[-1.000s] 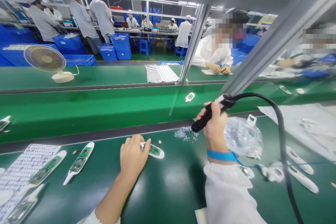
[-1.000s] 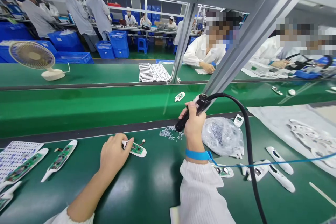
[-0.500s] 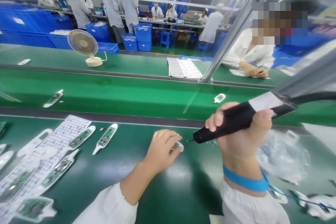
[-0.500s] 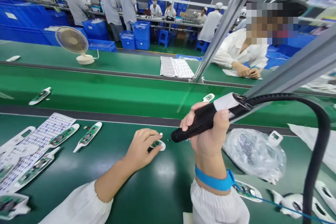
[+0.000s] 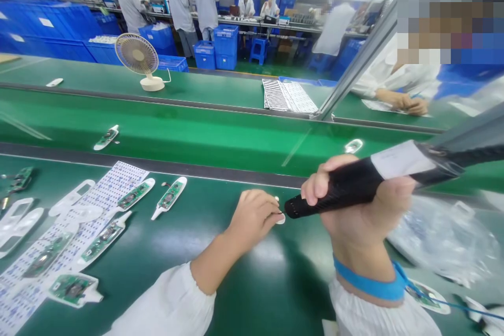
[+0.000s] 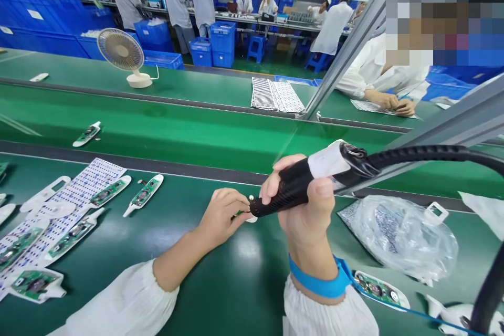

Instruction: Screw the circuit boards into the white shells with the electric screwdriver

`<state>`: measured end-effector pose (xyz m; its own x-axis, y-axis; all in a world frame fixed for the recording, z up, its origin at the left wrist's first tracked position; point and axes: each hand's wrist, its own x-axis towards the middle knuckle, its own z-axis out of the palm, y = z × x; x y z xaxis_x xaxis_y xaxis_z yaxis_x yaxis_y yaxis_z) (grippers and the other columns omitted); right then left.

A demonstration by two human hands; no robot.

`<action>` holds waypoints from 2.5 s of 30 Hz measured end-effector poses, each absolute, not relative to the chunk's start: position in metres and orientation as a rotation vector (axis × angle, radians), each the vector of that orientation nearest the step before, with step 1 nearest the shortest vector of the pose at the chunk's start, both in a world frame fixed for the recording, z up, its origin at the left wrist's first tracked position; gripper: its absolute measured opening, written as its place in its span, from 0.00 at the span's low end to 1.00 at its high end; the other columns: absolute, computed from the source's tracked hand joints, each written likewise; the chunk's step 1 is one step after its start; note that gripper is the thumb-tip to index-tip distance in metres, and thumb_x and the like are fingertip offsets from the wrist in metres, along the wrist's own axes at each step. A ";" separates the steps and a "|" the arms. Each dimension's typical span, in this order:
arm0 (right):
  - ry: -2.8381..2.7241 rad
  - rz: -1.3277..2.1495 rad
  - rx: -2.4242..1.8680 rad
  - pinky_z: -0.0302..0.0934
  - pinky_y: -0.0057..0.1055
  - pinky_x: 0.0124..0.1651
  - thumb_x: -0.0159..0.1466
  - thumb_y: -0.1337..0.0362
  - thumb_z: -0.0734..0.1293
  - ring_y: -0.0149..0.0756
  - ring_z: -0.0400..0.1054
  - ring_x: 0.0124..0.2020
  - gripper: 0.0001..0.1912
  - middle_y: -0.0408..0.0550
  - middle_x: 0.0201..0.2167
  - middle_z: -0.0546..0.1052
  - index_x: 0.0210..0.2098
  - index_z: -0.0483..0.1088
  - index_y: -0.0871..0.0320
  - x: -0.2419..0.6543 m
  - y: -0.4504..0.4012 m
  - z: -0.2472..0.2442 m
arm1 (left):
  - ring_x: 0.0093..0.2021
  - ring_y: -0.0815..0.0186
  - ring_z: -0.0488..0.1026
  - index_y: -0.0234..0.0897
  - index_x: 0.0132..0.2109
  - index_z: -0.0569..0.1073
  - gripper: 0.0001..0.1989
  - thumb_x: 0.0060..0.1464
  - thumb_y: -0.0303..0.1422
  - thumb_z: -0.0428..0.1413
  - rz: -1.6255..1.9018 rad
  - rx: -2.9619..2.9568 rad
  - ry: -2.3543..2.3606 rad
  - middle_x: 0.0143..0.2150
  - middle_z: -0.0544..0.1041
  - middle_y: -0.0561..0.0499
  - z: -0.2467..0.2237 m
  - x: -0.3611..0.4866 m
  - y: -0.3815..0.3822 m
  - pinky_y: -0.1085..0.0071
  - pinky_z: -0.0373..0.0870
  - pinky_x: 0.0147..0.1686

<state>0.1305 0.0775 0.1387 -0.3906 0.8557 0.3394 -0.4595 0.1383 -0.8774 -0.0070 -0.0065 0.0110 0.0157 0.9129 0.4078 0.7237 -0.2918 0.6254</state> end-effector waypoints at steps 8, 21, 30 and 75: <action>-1.326 1.491 -0.463 0.59 0.32 0.19 0.57 0.39 0.70 0.35 0.64 0.14 0.25 0.41 0.15 0.71 0.33 0.73 0.56 0.120 0.076 0.119 | 0.45 0.58 0.72 0.40 0.45 0.74 0.14 0.58 0.44 0.63 0.771 2.036 1.683 0.45 0.77 0.49 0.014 -0.040 -0.004 0.62 0.63 0.45; -1.371 1.481 -0.466 0.60 0.32 0.21 0.58 0.40 0.71 0.35 0.64 0.15 0.24 0.41 0.17 0.72 0.35 0.73 0.56 0.116 0.078 0.104 | 0.43 0.60 0.70 0.39 0.40 0.72 0.12 0.58 0.41 0.64 0.767 1.982 1.677 0.43 0.76 0.50 0.014 -0.036 -0.004 0.63 0.63 0.44; -1.401 1.538 -0.446 0.59 0.32 0.22 0.59 0.45 0.71 0.33 0.63 0.16 0.19 0.40 0.17 0.70 0.30 0.70 0.55 0.114 0.082 0.094 | 0.42 0.59 0.69 0.39 0.42 0.68 0.08 0.62 0.35 0.59 0.751 1.934 1.683 0.41 0.74 0.49 0.013 -0.028 -0.006 0.62 0.62 0.41; -1.073 1.123 -0.814 0.60 0.29 0.18 0.60 0.46 0.72 0.32 0.63 0.14 0.20 0.40 0.14 0.70 0.31 0.72 0.58 0.209 0.153 0.094 | 0.54 0.53 0.71 0.38 0.49 0.72 0.13 0.65 0.41 0.53 1.133 1.849 2.129 0.51 0.76 0.42 0.017 -0.066 0.144 0.56 0.67 0.55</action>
<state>0.2088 0.1526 0.0941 0.0725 0.9654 0.2503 -0.2938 0.2605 -0.9197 -0.0661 0.1442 0.0168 -0.2561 0.8884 0.3810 0.8120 -0.0161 0.5834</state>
